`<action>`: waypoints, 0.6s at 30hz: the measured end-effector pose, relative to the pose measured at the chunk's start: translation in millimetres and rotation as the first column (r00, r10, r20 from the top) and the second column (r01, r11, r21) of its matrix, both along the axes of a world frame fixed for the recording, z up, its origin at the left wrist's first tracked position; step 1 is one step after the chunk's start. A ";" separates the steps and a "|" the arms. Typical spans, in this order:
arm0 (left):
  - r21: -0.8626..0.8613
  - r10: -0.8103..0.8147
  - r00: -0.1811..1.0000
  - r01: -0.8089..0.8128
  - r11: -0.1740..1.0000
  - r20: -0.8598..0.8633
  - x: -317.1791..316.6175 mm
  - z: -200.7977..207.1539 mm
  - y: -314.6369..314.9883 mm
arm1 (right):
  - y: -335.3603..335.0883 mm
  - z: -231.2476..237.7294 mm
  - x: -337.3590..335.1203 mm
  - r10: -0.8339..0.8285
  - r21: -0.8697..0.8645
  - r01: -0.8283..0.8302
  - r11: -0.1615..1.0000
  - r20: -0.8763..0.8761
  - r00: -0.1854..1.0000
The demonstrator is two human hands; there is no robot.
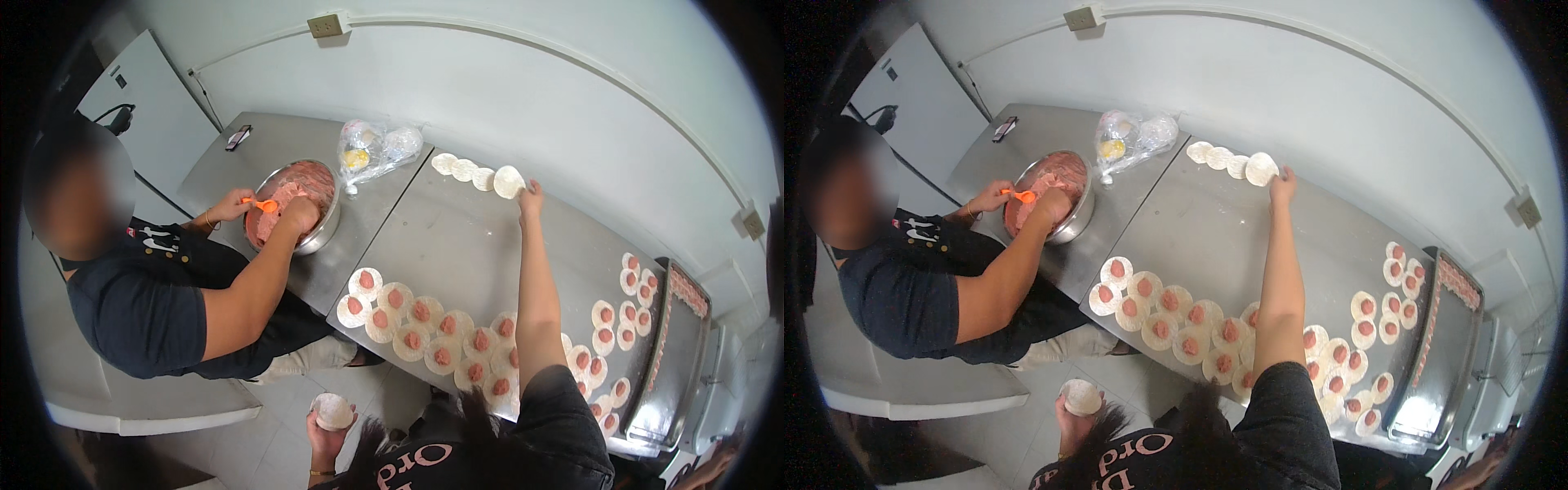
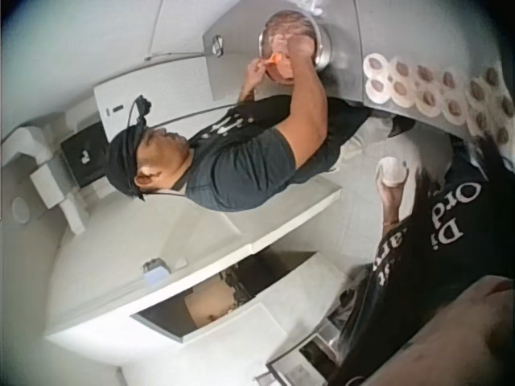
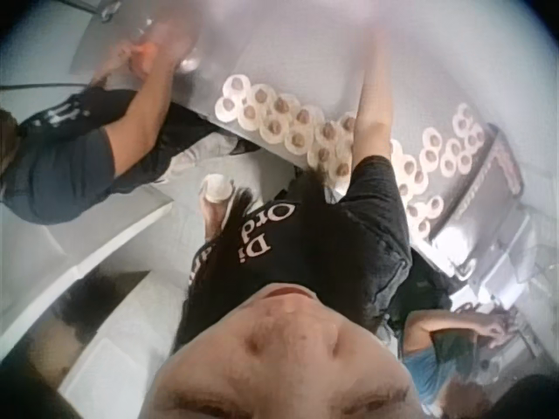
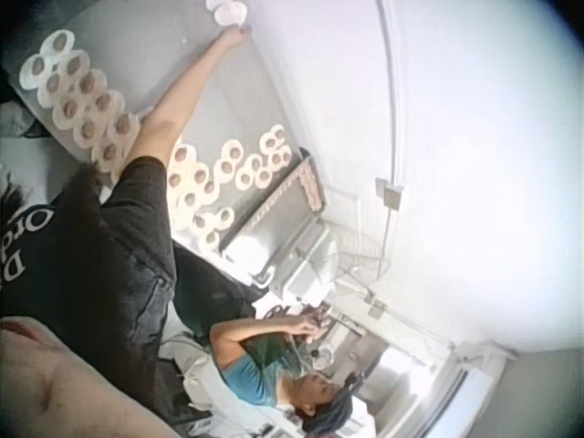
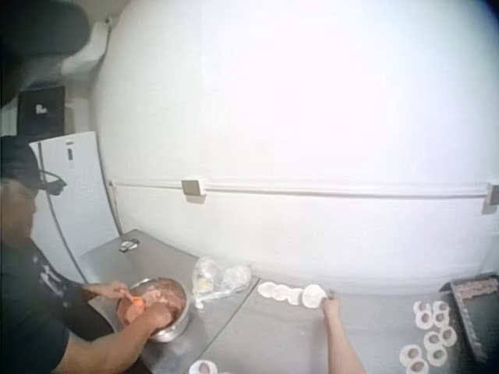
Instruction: The person places small portions of meat onto circular dough wrappers laid out on a stainless steel table, then folds and seals each wrapper into a dumpling. Completed dumplings are placed onto a metal tray. A coworker also assembles dumplings nearby.
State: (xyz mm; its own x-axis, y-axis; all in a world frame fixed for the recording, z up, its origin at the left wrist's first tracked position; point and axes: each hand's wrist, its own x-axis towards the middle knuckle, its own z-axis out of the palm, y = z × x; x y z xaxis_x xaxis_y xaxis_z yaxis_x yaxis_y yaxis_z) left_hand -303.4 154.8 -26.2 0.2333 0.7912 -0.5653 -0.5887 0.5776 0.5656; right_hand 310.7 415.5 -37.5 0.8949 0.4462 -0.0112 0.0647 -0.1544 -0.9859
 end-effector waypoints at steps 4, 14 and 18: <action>-0.048 0.029 0.999 -0.030 0.998 -0.014 10.8 2.4 1.5 | 11.8 -42.6 -1.7 0.252 -0.496 0.097 0.863 0.588 0.768; -0.136 -0.016 0.999 0.009 0.991 -0.045 45.3 -0.7 10.6 | 28.3 -43.9 -25.8 0.658 -0.805 -0.040 0.591 0.453 0.601; -0.085 -0.062 0.997 0.058 0.995 -0.045 49.1 4.0 12.3 | 22.7 -50.9 -17.6 0.593 -0.788 0.002 0.616 0.466 0.656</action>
